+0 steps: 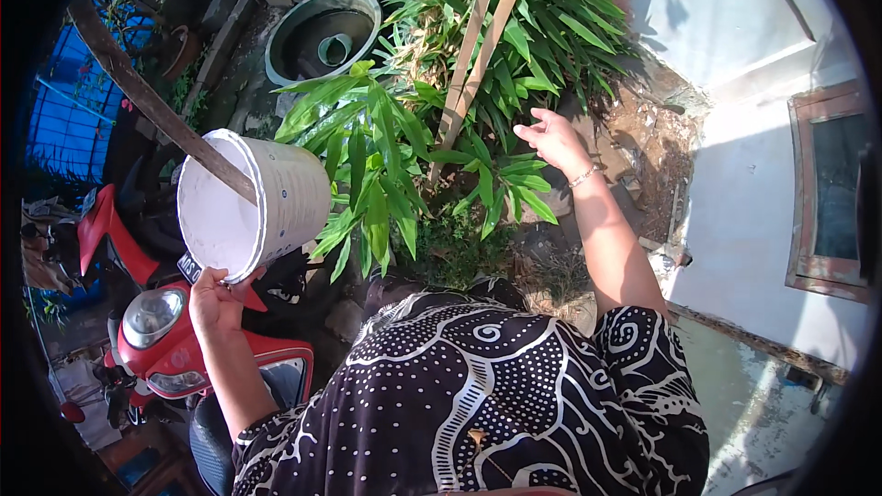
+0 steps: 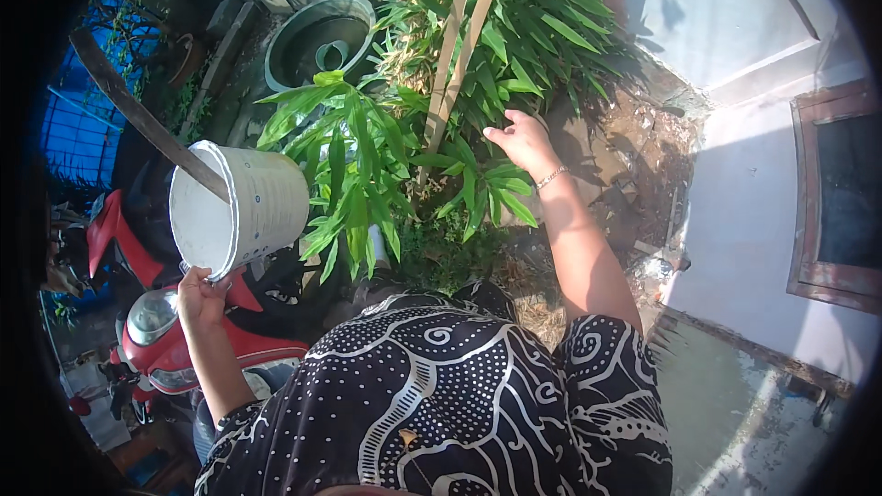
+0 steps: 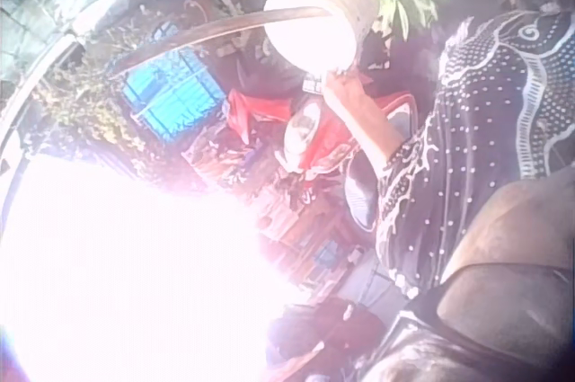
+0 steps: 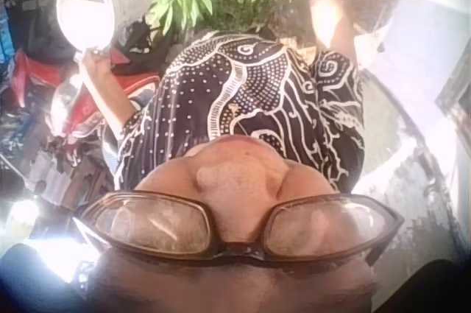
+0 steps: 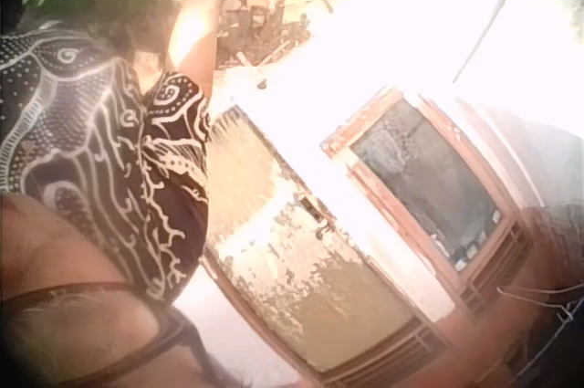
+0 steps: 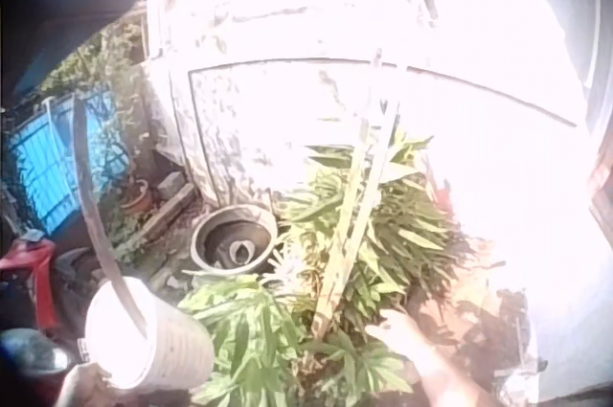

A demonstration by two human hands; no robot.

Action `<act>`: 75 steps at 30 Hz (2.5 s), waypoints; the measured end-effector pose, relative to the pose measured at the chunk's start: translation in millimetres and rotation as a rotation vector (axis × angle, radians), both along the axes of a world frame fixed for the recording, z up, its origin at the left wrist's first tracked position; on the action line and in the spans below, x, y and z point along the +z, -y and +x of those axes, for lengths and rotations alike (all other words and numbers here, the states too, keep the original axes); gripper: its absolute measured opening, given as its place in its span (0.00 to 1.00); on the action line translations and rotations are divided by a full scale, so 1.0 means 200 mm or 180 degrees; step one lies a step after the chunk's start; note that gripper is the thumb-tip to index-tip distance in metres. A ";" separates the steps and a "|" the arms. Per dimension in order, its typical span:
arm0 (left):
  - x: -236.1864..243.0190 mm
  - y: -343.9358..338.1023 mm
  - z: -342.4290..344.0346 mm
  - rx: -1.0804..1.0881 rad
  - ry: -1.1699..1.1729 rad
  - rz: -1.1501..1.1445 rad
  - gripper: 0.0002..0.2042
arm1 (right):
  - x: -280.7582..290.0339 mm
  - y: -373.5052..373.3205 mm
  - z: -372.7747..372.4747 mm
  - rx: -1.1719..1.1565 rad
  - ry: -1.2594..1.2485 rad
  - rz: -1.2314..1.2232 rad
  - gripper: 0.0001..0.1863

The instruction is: The person adds water from a tub to a bucket of white paint and stirs the mixture with a wooden board. The person then picks up a paint tray from the floor.

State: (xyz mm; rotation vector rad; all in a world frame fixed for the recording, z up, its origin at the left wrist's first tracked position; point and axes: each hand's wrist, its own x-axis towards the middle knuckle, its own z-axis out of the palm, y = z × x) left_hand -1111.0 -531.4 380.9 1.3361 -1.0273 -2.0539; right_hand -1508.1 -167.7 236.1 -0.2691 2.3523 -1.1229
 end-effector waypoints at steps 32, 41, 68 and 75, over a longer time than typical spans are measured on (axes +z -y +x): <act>0.05 0.47 -0.05 0.0309 -0.0094 0.0195 0.21 | 0.13 -0.50 0.13 -0.0433 0.0597 -0.0406 0.33; -0.31 0.71 -0.41 0.0126 0.0168 -0.0014 0.21 | 0.34 0.00 0.18 -0.0693 0.0224 -0.0707 0.25; -1.03 1.47 -0.66 0.0800 0.0653 0.0064 0.14 | -0.21 2.41 -0.59 0.3304 -0.0636 0.1573 0.24; -1.19 1.44 -0.63 0.0887 0.0694 0.0286 0.14 | -0.90 2.77 -0.72 0.2779 -0.0782 0.1664 0.19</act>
